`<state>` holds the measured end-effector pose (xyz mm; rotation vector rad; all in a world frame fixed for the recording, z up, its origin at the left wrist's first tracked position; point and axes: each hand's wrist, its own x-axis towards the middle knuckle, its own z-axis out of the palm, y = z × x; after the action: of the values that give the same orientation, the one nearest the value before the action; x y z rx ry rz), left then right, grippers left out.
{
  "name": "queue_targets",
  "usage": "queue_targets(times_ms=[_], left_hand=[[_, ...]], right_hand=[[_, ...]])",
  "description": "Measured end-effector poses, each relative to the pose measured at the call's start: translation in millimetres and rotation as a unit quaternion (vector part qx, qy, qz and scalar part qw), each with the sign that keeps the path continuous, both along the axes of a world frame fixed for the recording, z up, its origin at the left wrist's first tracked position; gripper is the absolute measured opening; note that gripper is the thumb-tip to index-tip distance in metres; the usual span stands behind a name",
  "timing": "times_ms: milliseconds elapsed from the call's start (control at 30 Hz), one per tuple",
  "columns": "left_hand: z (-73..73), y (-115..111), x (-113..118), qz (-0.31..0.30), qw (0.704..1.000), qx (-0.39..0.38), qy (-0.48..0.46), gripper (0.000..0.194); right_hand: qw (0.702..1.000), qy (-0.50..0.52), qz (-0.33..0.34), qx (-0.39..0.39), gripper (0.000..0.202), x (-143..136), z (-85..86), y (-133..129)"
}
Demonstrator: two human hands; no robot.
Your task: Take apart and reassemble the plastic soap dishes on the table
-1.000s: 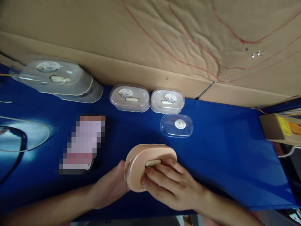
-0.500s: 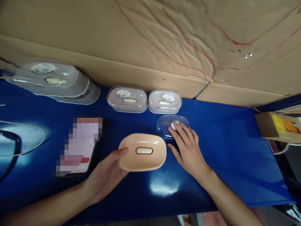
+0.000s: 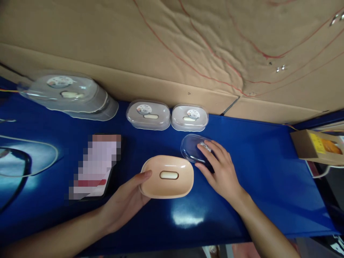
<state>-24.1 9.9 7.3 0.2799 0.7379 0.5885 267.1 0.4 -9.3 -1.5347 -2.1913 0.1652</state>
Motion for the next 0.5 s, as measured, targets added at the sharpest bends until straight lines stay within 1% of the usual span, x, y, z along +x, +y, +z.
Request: queue_targets(times_ms=[100, 200, 333, 500], left_hand=[[-3.4, -1.4, -1.0, 0.006, 1.000, 0.005, -0.022, 0.046], [-6.4, -2.7, -1.6, 0.005, 0.999, 0.010, -0.035, 0.047], [-5.7, -2.9, 0.0, -0.008, 0.998, 0.030, -0.055, 0.051], [-2.6, -1.4, 2.5, -0.030, 0.995, 0.060, -0.080, 0.061]], right_hand=[[0.997, 0.074, 0.011, -0.023, 0.055, -8.9, 6.0, -8.4], [0.992, 0.113, 0.038, -0.045, 0.054, -18.7, 8.7, -17.8], [0.988, 0.125, 0.076, -0.052, 0.058, -29.7, 7.8, -27.3], [0.989, 0.108, 0.102, -0.018, 0.064, -37.8, 7.5, -31.8]])
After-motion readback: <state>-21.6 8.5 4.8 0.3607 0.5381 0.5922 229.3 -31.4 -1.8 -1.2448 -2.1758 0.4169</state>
